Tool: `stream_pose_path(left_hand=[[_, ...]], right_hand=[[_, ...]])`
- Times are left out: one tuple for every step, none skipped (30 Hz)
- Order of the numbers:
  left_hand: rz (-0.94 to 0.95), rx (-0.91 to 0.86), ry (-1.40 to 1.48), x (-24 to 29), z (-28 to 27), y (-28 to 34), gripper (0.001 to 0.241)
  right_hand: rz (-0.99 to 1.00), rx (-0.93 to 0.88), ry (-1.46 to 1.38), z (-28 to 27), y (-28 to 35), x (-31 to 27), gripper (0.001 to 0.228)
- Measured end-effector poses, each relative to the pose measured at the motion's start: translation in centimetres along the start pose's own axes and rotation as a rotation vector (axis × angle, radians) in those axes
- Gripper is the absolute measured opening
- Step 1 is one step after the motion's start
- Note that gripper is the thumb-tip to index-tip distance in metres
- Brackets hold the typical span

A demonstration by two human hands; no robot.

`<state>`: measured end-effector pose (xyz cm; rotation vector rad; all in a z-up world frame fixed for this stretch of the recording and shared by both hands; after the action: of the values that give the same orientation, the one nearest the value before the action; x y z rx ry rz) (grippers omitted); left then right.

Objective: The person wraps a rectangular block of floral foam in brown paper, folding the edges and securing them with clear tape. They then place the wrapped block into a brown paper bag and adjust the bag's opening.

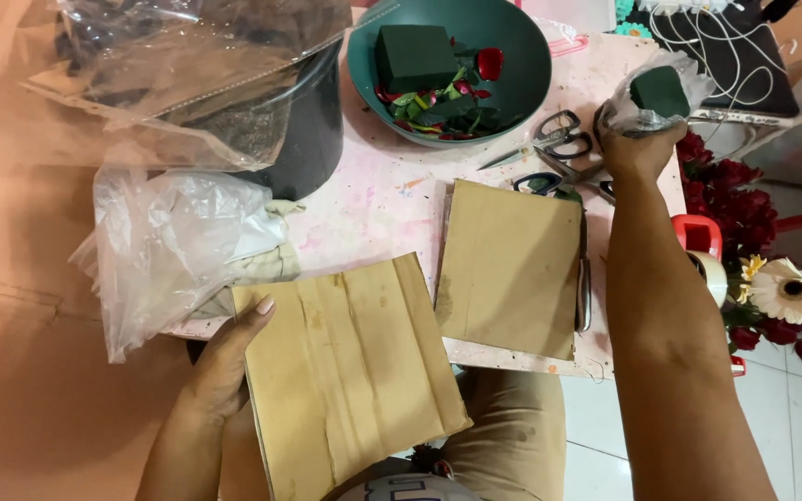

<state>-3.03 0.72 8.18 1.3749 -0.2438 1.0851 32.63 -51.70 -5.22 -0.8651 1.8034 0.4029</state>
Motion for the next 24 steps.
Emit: stream_pose_path(left_hand=[[0.002,0.002,0.005,0.2,-0.1,0.1,0.063],[-0.001,0.014,-0.038,0.3,-0.2,0.2,0.065],[-0.004,0.027,-0.08,0.4,-0.3,0.3,0.067],[-0.004,0.03,-0.077,0.4,-0.4,0.4,0.067],[-0.007,0.049,-0.084,0.4,-0.5,0.4,0.067],[-0.012,0.067,-0.092,0.3,-0.6,0.4,0.068],[-0.016,0.069,-0.092,0.1,-0.9,0.2,0.068],[0.015,0.045,-0.085,-0.1,-1.1,0.0,0.066],[0.045,0.022,-0.077,-0.2,-1.3,-0.2,0.065],[0.042,0.022,-0.077,-0.2,-1.3,-0.2,0.065],[0.037,0.002,-0.101,-0.1,-1.2,-0.2,0.064],[0.031,-0.016,-0.125,-0.1,-1.2,-0.2,0.063],[0.027,-0.016,-0.125,-0.4,-1.1,-0.6,0.063],[0.082,-0.013,-0.095,-0.7,-1.1,-0.9,0.057],[0.138,-0.011,-0.064,-1.0,-1.1,-1.2,0.054],[0.135,-0.01,-0.066,-1.9,-2.3,-2.7,0.054],[0.164,-0.012,-0.102,-2.8,-3.6,-4.1,0.054],[0.196,-0.016,-0.137,-3.5,-4.7,-5.5,0.054],[0.197,-0.017,-0.138,-3.0,-4.3,-4.8,0.054],[0.216,-0.008,-0.154,-2.5,-3.9,-4.2,0.054],[0.234,0.002,-0.17,-2.0,-3.5,-3.5,0.053],[0.239,0.002,-0.168,-1.1,-2.6,-2.1,0.053],[0.251,0.005,-0.171,-0.1,-1.7,-0.8,0.055],[0.262,0.01,-0.174,0.9,-0.8,0.6,0.056]], right_hand=[[-0.004,-0.003,-0.001,-0.1,-0.3,-0.2,0.1],[0.224,-0.074,-0.549,0.1,-0.6,-0.1,0.083],[0.462,-0.137,-1.099,0.4,-0.8,-0.2,0.07],[0.463,-0.141,-1.097,0.4,-0.5,0.0,0.07],[0.328,-0.128,-0.728,0.2,-0.4,0.0,0.077],[0.195,-0.107,-0.359,-0.2,-0.2,0.3,0.086],[0.197,-0.109,-0.356,-0.9,2.0,-2.8,0.086],[0.536,0.06,-1.017,-1.7,4.3,-5.5,0.091],[0.869,0.253,-1.673,-2.2,6.6,-8.4,0.104],[0.869,0.254,-1.671,-2.5,7.8,-6.7,0.104],[0.464,0.125,-0.803,-3.3,8.6,-5.3,0.102],[0.051,-0.003,0.062,-3.7,9.8,-4.2,0.119],[0.053,-0.004,0.066,-4.0,12.5,-5.4,0.119],[-0.492,-0.062,0.074,-4.1,15.6,-7.6,0.097],[-1.036,-0.13,0.078,-4.4,19.2,-9.5,0.086],[-1.034,-0.131,0.079,-5.0,20.6,-10.3,0.086],[-0.856,-0.415,0.408,-4.9,21.8,-10.6,0.085],[-0.652,-0.687,0.725,-5.1,23.1,-10.8,0.09],[-0.651,-0.685,0.725,-4.8,22.3,-9.9,0.09],[-0.673,-0.719,0.752,-4.4,21.6,-9.1,0.097],[-0.694,-0.752,0.78,-3.9,20.9,-8.3,0.103],[-0.698,-0.749,0.777,-4.0,20.6,-8.7,0.103],[-0.66,-0.764,0.834,-4.0,20.3,-9.0,0.107],[-0.621,-0.779,0.89,-3.9,20.1,-9.4,0.111]])
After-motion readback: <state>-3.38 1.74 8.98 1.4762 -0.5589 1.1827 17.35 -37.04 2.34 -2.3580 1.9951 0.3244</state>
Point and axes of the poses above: each hand's wrist, its own y-axis away from the middle knuckle, its own z-axis out of the palm, x = y × z, the point moved 2 cm from there along -y, towards the middle knuckle, and after that the axes turned 5 degrees about x, right-handed, at the moved point
